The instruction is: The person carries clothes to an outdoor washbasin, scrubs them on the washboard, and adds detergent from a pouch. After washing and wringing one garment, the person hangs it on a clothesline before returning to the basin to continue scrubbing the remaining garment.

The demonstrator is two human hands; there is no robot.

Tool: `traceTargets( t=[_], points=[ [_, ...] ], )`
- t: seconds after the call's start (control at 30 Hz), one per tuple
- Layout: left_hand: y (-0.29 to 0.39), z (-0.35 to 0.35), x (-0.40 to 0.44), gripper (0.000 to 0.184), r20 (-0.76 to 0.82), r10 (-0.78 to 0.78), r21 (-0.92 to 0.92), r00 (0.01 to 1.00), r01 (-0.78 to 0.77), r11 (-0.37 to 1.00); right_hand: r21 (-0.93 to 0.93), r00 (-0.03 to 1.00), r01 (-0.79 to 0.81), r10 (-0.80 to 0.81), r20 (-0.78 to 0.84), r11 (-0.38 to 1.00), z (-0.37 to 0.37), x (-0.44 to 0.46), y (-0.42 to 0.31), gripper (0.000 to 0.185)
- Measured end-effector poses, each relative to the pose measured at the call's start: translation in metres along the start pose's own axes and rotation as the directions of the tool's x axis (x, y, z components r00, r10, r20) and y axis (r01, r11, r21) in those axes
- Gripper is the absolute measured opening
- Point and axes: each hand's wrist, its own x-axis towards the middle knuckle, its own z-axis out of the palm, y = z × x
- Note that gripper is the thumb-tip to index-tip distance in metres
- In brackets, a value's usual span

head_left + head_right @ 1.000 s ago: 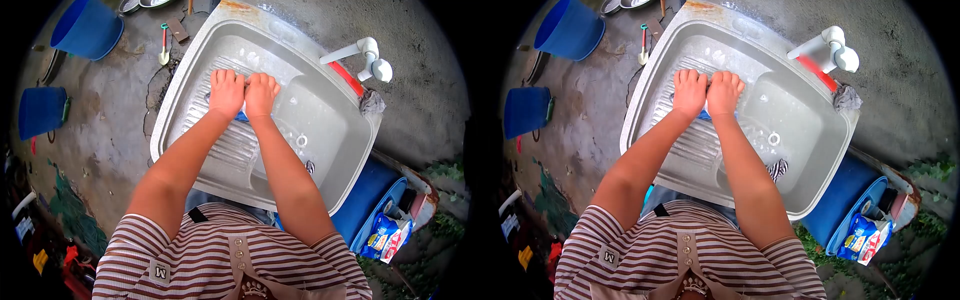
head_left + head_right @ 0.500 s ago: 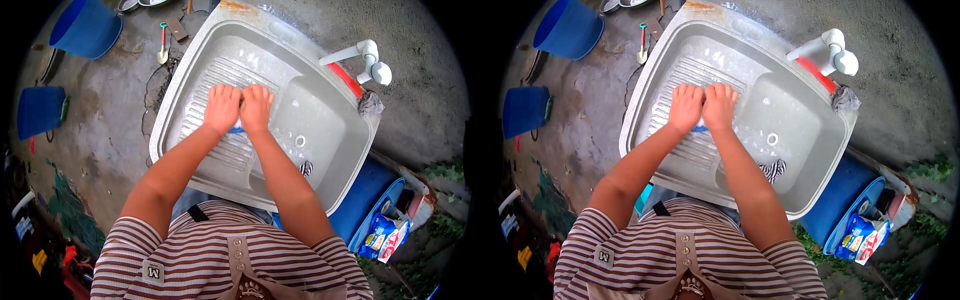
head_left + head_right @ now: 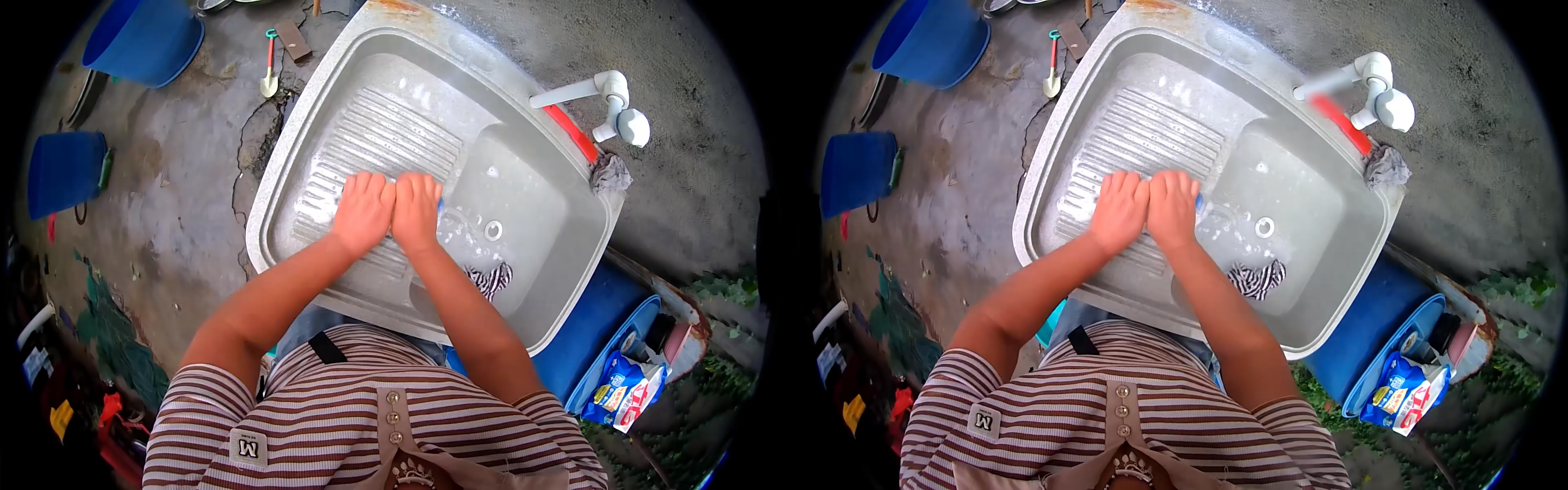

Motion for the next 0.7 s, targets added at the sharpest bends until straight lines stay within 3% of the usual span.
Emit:
traceTargets(
  t=[0.07,0.1,0.17,0.27,0.33,0.4,0.5,0.6,0.7],
  points=[
    [-0.015,0.010,0.057,0.011,-0.053,-0.168,0.010,0.984,0.169,0.986,-0.093,0.995,-0.099,0.101,0.017,0.991,0.004,0.060,0.017,0.017],
    [-0.017,0.013,0.067,0.011,-0.056,-0.167,0.012,0.984,0.168,0.986,-0.093,0.995,-0.096,0.098,0.014,0.991,0.012,0.068,0.023,0.017],
    [-0.022,0.011,0.082,0.012,-0.179,-0.162,0.114,0.970,0.184,0.976,-0.182,0.966,-0.181,0.140,-0.216,0.967,0.025,0.082,0.031,0.021],
    [-0.009,-0.002,0.038,0.013,-0.262,-0.108,0.059,0.959,0.127,0.990,-0.119,0.987,-0.109,0.093,-0.131,0.987,-0.004,0.035,-0.001,0.022],
    [0.006,-0.011,-0.010,0.012,-0.079,-0.138,-0.077,0.987,0.132,0.988,-0.033,0.996,0.017,-0.020,-0.090,0.999,-0.015,-0.020,-0.021,0.021],
    [0.018,-0.023,-0.047,0.007,-0.087,0.083,-0.106,0.993,-0.092,0.990,0.046,1.000,0.009,-0.007,-0.029,0.999,-0.030,-0.061,-0.039,0.020],
    [0.006,-0.009,-0.031,0.007,-0.068,0.110,-0.092,0.992,-0.116,0.989,0.014,0.995,0.084,-0.083,-0.051,0.996,-0.012,-0.043,-0.015,0.019],
    [-0.020,0.011,0.051,0.006,-0.134,-0.051,0.040,0.990,0.057,0.998,-0.074,0.999,-0.037,0.034,-0.039,0.997,0.007,0.049,0.014,0.016],
    [-0.033,0.015,0.086,0.008,-0.137,-0.123,0.114,0.983,0.139,0.984,-0.156,0.977,-0.111,0.079,-0.196,0.982,0.018,0.084,0.023,0.015]
  ],
)
